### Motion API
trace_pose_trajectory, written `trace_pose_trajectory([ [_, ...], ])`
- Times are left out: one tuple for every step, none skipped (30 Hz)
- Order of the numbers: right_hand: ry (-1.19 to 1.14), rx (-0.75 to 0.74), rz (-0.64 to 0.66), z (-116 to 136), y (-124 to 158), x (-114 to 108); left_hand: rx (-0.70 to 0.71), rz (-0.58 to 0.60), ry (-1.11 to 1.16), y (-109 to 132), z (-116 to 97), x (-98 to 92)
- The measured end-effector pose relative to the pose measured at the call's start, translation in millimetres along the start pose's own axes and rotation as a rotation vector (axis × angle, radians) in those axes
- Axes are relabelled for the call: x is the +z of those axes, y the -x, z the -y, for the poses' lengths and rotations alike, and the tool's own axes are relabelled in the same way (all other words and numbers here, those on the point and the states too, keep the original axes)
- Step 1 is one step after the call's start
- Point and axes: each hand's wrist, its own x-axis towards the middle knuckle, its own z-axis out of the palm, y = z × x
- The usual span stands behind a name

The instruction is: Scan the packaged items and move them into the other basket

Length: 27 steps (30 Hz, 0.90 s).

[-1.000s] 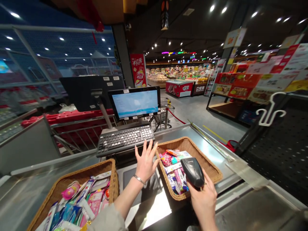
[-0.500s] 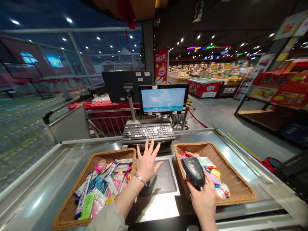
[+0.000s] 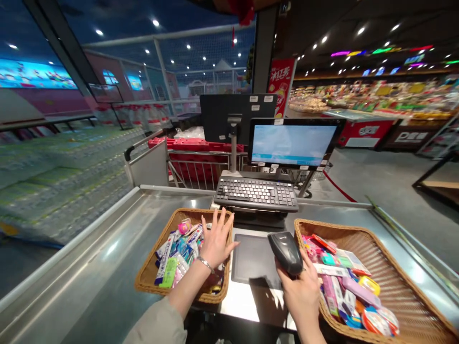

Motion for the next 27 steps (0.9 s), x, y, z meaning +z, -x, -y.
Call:
trace_pose_trajectory([
  [-0.001,-0.009,0.015,2,1,5,-0.017,0.003,-0.01,4,7,1.1],
  [-0.004,-0.017,0.027,5,1,9,-0.033,0.005,-0.02,8,15,2.4],
  [-0.009,-0.023,0.036,8,2,13,-0.046,0.007,-0.03,12,22,3.9],
  [-0.012,-0.024,0.048,10,3,17,-0.059,0.01,-0.039,16,29,5.7],
  [-0.017,-0.029,0.056,13,3,20,-0.073,0.015,-0.048,20,36,7.6],
  [-0.025,-0.038,0.065,15,4,23,-0.089,0.022,-0.058,24,43,9.7],
  [-0.032,-0.048,0.072,18,5,26,-0.106,0.031,-0.067,28,49,11.9],
  [-0.039,-0.056,0.08,20,5,28,-0.122,0.04,-0.073,31,55,14.1],
  [-0.047,-0.063,0.089,21,6,30,-0.136,0.051,-0.078,34,60,16.2],
  [-0.053,-0.065,0.096,22,6,32,-0.149,0.063,-0.08,37,64,18.1],
  [-0.058,-0.063,0.106,23,7,34,-0.161,0.077,-0.081,40,69,19.8],
  [-0.062,-0.059,0.116,24,7,35,-0.173,0.091,-0.082,42,72,21.3],
  [-0.065,-0.052,0.129,25,7,37,-0.184,0.107,-0.083,45,76,22.6],
  [-0.068,-0.044,0.141,25,8,38,-0.196,0.123,-0.084,47,80,23.8],
  [-0.069,-0.036,0.154,25,9,38,-0.205,0.141,-0.085,49,83,24.8],
  [-0.069,-0.029,0.164,26,9,39,-0.212,0.159,-0.087,51,86,25.8],
  [-0.069,-0.022,0.17,26,10,40,-0.217,0.177,-0.09,53,90,26.7],
  [-0.069,-0.019,0.171,26,10,40,-0.222,0.195,-0.093,55,94,27.6],
  [-0.069,-0.02,0.172,26,11,40,-0.228,0.213,-0.097,56,97,28.5],
  [-0.071,-0.024,0.172,25,11,41,-0.234,0.232,-0.102,58,101,29.2],
  [-0.072,-0.031,0.172,25,11,41,-0.241,0.249,-0.107,60,104,30.0],
  [-0.074,-0.04,0.174,24,11,41,-0.246,0.266,-0.112,62,108,30.6],
  [-0.075,-0.048,0.177,24,12,41,-0.249,0.281,-0.116,64,111,31.2],
  [-0.077,-0.057,0.179,23,12,41,-0.249,0.296,-0.118,66,114,31.7],
  [-0.077,-0.063,0.179,23,12,41,-0.246,0.309,-0.119,68,116,32.3],
  [-0.078,-0.067,0.179,23,12,41,-0.243,0.32,-0.12,70,119,32.9],
  [-0.078,-0.068,0.177,23,13,41,-0.243,0.331,-0.12,71,121,33.5],
])
